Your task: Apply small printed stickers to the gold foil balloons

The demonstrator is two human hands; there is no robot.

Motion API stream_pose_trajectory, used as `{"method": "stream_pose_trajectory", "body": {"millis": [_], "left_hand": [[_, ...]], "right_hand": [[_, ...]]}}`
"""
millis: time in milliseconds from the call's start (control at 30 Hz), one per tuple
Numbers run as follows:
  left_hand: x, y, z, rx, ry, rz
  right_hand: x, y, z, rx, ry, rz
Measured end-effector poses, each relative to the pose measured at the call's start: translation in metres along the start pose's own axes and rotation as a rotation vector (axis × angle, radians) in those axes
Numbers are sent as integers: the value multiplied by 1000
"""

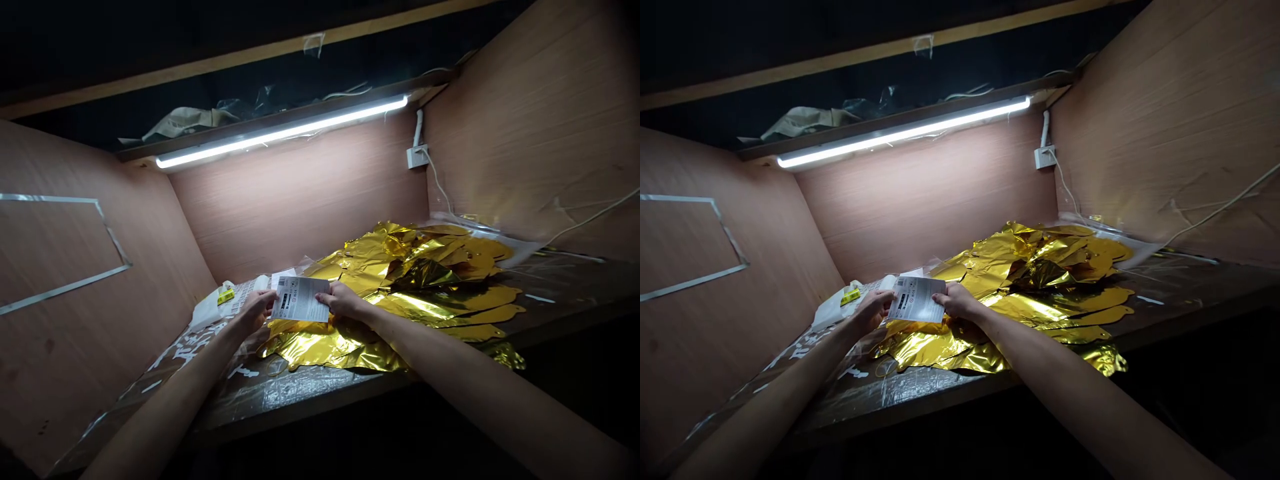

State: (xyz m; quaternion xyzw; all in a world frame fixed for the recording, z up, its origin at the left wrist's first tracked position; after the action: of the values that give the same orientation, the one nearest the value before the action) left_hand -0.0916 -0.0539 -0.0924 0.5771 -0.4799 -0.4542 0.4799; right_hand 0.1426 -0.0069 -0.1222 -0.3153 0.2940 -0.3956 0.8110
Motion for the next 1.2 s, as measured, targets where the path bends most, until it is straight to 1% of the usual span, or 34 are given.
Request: {"method": "stream_pose_trajectory", "body": {"millis": [133, 300, 533, 633, 733, 800, 900, 1000, 1200], "left_hand": [[1, -3, 2, -114, -57, -3], [-2, -7, 3, -159, -117, -23], [-2, -14, -4, -93, -259, -18], [1, -8, -4, -39, -326, 12], [5, 2, 3, 20, -369, 38], [7, 8, 9, 61, -391, 36], [10, 11, 13, 97, -428, 29], [10, 10, 14, 98, -443, 17], [9, 5, 11, 28, -431, -17]], "right_hand": [[0, 6, -3, 21, -22, 32], [1, 8, -4, 2, -15, 71], [7, 1, -3, -79, 1, 88], [9, -1, 0, -114, 11, 70], [13, -2, 2, -153, 24, 50], [15, -4, 2, -176, 24, 40], [17, -7, 0, -205, 13, 29], [19, -9, 0, -233, 10, 29], [21, -8, -2, -274, -14, 34]]}}
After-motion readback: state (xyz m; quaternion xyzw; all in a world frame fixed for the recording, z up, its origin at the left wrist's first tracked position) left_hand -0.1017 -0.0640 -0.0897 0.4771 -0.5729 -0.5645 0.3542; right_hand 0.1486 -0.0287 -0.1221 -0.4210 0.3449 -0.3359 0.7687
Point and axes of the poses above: each hand's wrist, its own x-axis away from the middle knuckle, its own z-axis out of the back of the hand, y = z × x, the point moved 5 cm from there along -x, towards the middle knuckle, and after that the axes turned 13 degrees about x, right-handed, at the moved point
